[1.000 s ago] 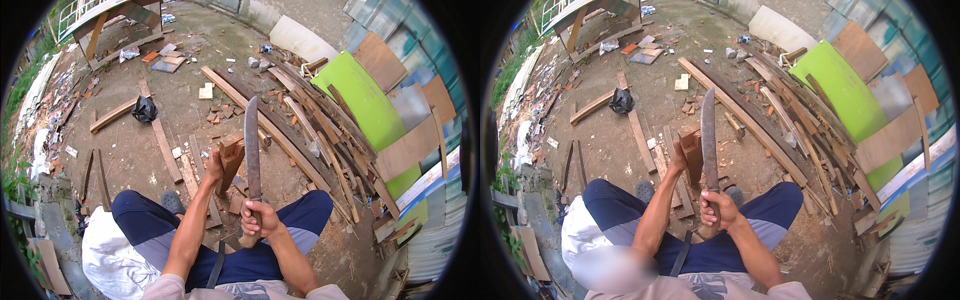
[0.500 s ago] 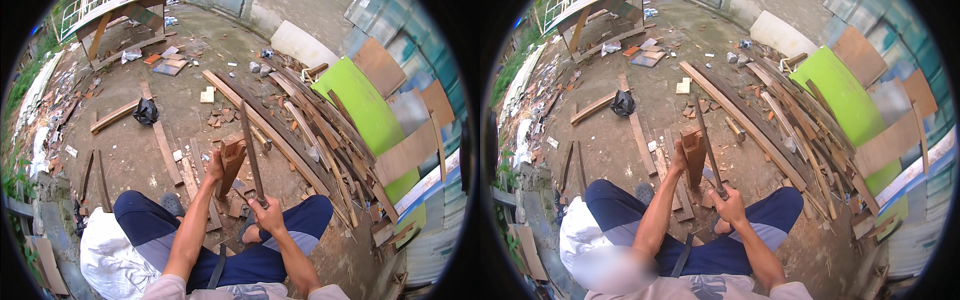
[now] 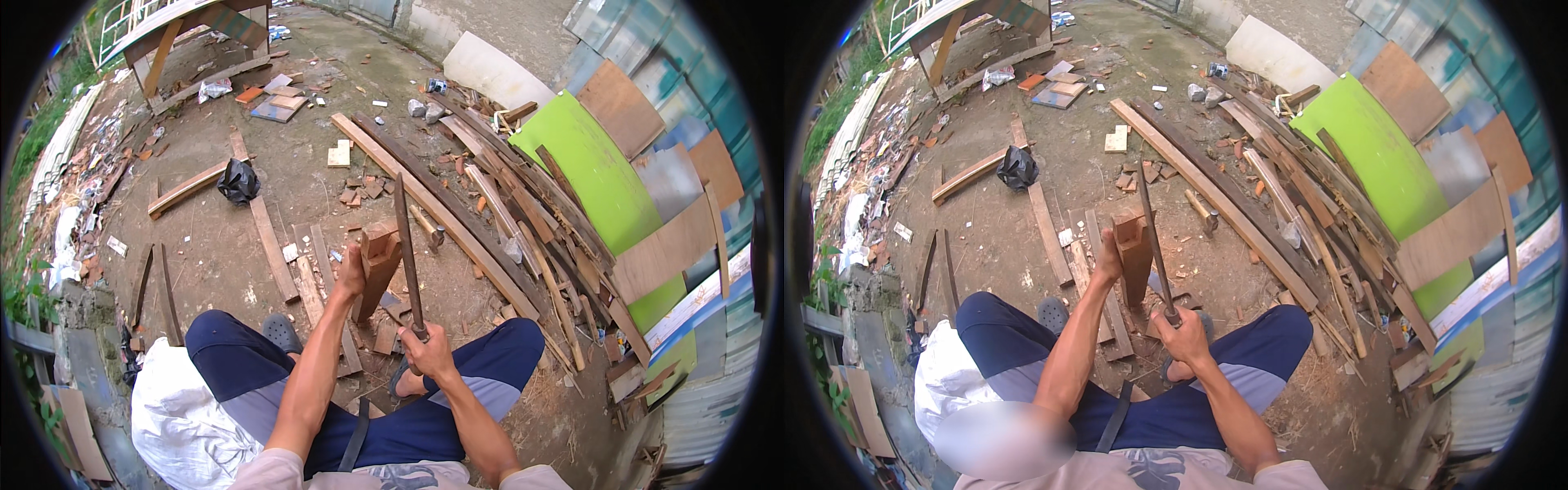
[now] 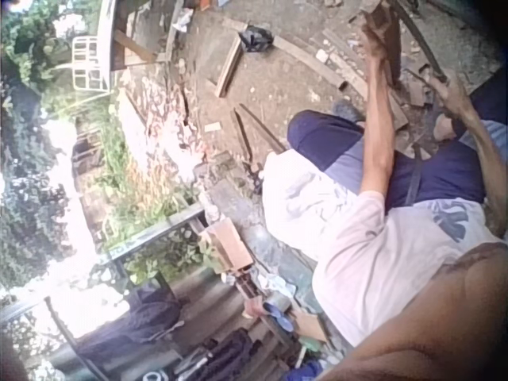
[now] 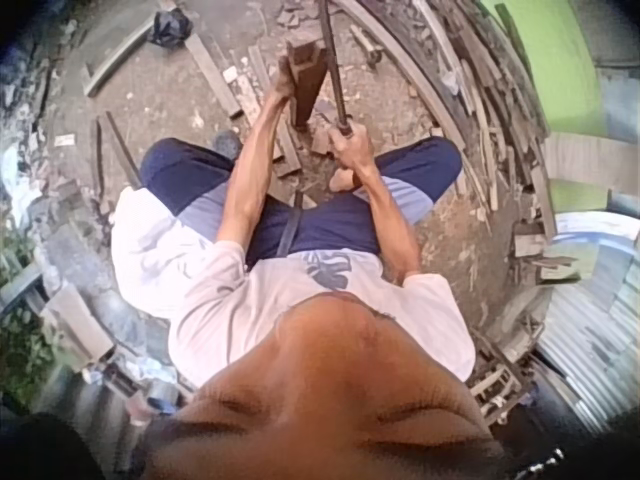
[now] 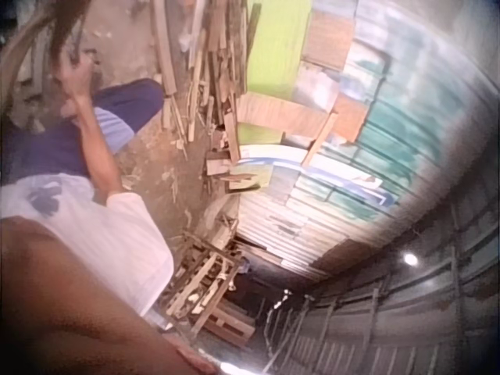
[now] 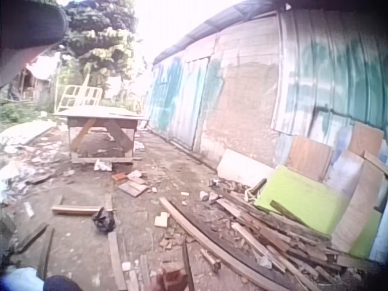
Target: The person sits on the ground and uses a hammer and a metal bar to split a small piece of wood. They repeatedly strike the bar to drive it through the wood, then remove the bar and set the split pieces aside.
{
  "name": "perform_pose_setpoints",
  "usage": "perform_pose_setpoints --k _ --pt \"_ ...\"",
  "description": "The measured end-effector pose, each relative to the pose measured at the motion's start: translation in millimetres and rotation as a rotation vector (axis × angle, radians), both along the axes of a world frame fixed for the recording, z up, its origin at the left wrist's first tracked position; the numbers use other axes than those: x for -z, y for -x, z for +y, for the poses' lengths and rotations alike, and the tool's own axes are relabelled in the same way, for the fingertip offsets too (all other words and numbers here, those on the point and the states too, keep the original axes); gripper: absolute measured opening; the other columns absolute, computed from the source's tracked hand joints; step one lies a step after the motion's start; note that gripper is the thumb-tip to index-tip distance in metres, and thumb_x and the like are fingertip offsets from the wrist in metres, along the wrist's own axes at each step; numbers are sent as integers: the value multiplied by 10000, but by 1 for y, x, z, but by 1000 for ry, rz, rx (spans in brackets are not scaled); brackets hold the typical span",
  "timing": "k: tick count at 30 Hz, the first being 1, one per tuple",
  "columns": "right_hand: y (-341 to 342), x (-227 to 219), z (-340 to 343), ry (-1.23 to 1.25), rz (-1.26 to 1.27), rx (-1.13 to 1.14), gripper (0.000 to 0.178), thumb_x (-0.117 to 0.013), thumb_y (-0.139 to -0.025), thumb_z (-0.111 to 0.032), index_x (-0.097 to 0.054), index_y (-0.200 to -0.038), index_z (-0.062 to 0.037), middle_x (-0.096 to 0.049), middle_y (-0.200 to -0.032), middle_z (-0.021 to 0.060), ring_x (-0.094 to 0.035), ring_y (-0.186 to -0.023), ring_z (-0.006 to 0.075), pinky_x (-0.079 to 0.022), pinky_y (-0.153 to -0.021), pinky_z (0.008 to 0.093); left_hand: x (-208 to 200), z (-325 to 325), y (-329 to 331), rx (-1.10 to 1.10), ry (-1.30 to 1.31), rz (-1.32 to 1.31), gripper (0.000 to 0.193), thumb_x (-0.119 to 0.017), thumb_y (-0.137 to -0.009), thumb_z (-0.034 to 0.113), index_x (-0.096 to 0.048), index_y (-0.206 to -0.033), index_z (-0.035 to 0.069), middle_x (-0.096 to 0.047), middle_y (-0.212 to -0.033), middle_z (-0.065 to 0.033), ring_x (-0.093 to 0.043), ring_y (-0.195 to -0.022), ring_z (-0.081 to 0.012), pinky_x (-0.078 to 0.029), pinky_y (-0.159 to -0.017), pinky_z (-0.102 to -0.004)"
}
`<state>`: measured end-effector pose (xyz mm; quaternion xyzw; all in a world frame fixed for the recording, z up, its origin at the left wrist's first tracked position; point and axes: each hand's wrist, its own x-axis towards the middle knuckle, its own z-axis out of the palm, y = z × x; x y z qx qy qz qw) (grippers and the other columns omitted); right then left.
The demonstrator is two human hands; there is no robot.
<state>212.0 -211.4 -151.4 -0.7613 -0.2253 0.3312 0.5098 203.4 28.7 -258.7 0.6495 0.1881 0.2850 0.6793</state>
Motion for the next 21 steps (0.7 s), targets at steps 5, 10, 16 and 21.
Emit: perform_pose_setpoints --k 5,10,16,21 --pt "12 -36 2 -321 920 -87 271 -660 -962 -210 -579 -755 -55 -510 -598 23 -457 -473 87 -377 -443 297 -6 -3 -2 78 112 -99 998 -191 -953 811 -614 -1265 -37 -667 -1192 -140 -591 -1114 -236 -442 -1008 -382" --pt "30 -52 12 -258 624 102 238 -683 -957 -170 -548 -798 -54 -472 -600 3 -442 -437 97 -371 -423 264 20 11 -10 -24 132 -161 981 -192 -979 779 -635 -1225 -61 -678 -1170 -144 -586 -1087 -225 -437 -994 -382" --pt "7 -30 -7 -200 101 90 279 -685 -953 -216 -601 -766 -27 -539 -548 10 -520 -499 95 -403 -471 297 1 4 -9 10 83 -60 997 -175 -968 795 -588 -1320 -41 -646 -1259 -146 -567 -1166 -242 -408 -1055 -369" --pt "16 -33 1 15 -70 53 279 -712 -918 -264 -674 -841 1 -554 -549 24 -505 -495 107 -405 -502 326 1 9 1 -73 71 54 1028 -156 -948 820 -550 -1397 -16 -616 -1337 -136 -551 -1234 -265 -396 -1095 -373"
